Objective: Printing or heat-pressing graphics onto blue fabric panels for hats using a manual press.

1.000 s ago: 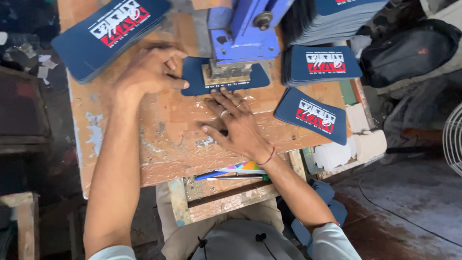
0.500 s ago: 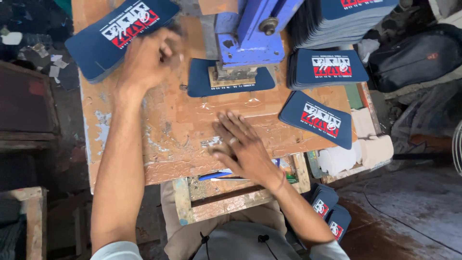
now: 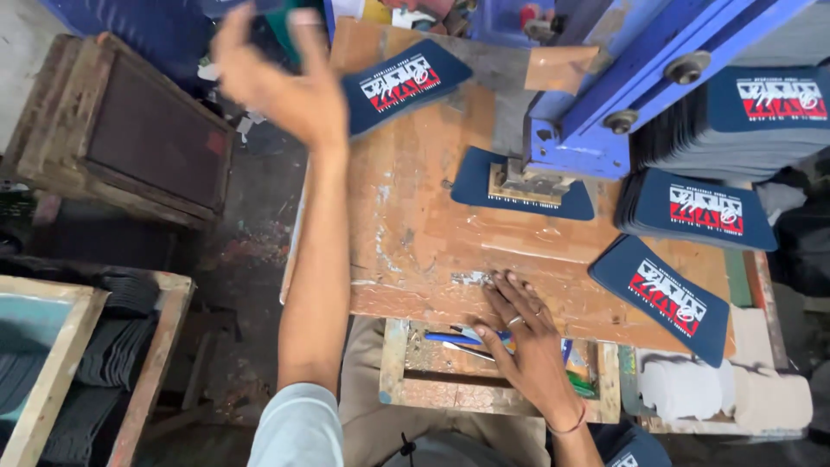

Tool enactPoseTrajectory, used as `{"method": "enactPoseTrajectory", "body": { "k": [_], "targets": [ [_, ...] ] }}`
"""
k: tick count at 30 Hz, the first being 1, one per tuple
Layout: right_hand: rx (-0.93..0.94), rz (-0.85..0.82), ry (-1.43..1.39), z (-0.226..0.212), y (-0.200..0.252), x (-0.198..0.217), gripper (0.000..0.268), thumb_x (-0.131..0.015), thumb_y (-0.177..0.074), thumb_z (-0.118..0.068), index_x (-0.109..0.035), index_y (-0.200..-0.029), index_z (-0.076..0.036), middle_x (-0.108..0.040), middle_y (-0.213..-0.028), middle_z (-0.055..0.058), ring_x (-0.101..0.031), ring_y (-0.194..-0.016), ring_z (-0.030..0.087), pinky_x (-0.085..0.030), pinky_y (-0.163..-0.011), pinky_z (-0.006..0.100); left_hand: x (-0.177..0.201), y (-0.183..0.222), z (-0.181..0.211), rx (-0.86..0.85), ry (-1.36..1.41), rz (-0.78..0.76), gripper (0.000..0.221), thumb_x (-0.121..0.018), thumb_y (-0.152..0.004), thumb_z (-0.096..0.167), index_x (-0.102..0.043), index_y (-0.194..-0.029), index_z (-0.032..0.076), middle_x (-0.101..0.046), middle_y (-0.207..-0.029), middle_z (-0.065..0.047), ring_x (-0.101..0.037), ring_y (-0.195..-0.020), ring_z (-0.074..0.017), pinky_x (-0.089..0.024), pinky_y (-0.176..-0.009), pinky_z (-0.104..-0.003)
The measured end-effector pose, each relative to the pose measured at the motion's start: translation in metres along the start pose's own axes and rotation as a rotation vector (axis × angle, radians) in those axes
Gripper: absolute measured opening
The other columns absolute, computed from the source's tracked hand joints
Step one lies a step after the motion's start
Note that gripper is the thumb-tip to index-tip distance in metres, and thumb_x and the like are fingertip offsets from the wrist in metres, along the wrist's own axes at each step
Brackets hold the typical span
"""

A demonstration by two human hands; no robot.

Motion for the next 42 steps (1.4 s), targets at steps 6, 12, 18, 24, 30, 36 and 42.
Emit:
{"method": "enactPoseTrajectory", "body": {
  "k": [6,12,18,24,30,36,42],
  "targets": [
    [-0.01,-0.006,0.008,-0.002,-0.001,0.002,0.051,-0.068,-0.093,-0.03,-0.063,-0.136,-0.002,-0.058,-0.146,0.017,-0.048,-0.143,0.034,-0.034,-0.119,0.047,0.005,-0.006,-0.116,1.166,0.509,-0.183,0.067,-0.061,-0.091,0.055,-0.05,-0.142,0.013,-0.061,-0.138,-0.015,-0.068,-0.118,-0.0295,-0.052,-0.095,-0.044],
    [0.005,0.019,0.002,-0.002,-0.001,0.001,0.051,-0.068,-0.093,-0.028,-0.063,-0.135,-0.001,-0.059,-0.146,0.018,-0.048,-0.143,0.036,-0.034,-0.119,0.048,-0.033,0.019,-0.166,1.066,0.729,-0.448,0.042,-0.062,-0.101,0.021,-0.058,-0.14,0.005,-0.075,-0.123,-0.016,-0.081,-0.093,-0.027,-0.067,-0.072,-0.034],
    [-0.022,0.036,-0.022,-0.003,-0.001,0.002,0.049,-0.07,-0.092,-0.028,-0.065,-0.133,-0.002,-0.061,-0.144,0.017,-0.049,-0.142,0.036,-0.035,-0.118,0.047,-0.022,-0.003,-0.1,0.745,0.72,-0.639,0.041,-0.057,-0.101,0.003,-0.056,-0.142,0.008,-0.074,-0.115,-0.005,-0.076,-0.091,-0.0127,-0.065,-0.069,-0.028],
    [-0.021,0.036,-0.024,-0.002,-0.001,0.001,0.049,-0.072,-0.091,-0.028,-0.066,-0.132,-0.002,-0.061,-0.143,0.017,-0.05,-0.141,0.036,-0.036,-0.117,0.047,-0.02,-0.003,-0.025,0.485,0.655,-1.025,0.034,-0.063,-0.1,0.002,-0.065,-0.134,0.005,-0.072,-0.109,0.001,-0.065,-0.086,-0.0017,-0.051,-0.065,-0.019],
    [-0.029,0.018,0.006,0.001,0.001,-0.002,0.049,-0.07,-0.093,-0.029,-0.066,-0.134,-0.002,-0.061,-0.145,0.016,-0.048,-0.143,0.035,-0.035,-0.118,0.046,-0.021,0.005,-0.004,0.305,0.602,-1.085,0.032,-0.065,-0.095,0.0,-0.069,-0.127,0.0,-0.073,-0.106,-0.001,-0.064,-0.086,-0.0043,-0.051,-0.071,-0.023],
    [-0.045,0.033,-0.013,0.0,0.001,-0.003,0.049,-0.069,-0.093,-0.031,-0.067,-0.133,-0.004,-0.06,-0.146,0.016,-0.048,-0.144,0.034,-0.034,-0.119,0.047,-0.025,0.013,-0.013,0.279,0.618,-1.198,0.035,-0.063,-0.091,-0.002,-0.069,-0.126,-0.002,-0.075,-0.111,-0.005,-0.068,-0.101,-0.0098,-0.054,-0.089,-0.026],
    [-0.042,0.048,0.006,0.0,0.001,-0.004,0.049,-0.071,-0.092,-0.032,-0.068,-0.131,-0.004,-0.061,-0.144,0.016,-0.05,-0.142,0.034,-0.035,-0.118,0.047,-0.022,0.01,-0.015,0.309,0.517,-1.292,0.037,-0.063,-0.088,0.001,-0.07,-0.125,0.0,-0.076,-0.108,-0.005,-0.069,-0.096,-0.0109,-0.054,-0.086,-0.027]
  ]
}}
Point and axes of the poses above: each hand's wrist, its own y-axis away from the middle knuckle, its own x-axis out of the back of the hand, z = x × y, the point moved 4 cm from there along -y, towards the middle knuckle
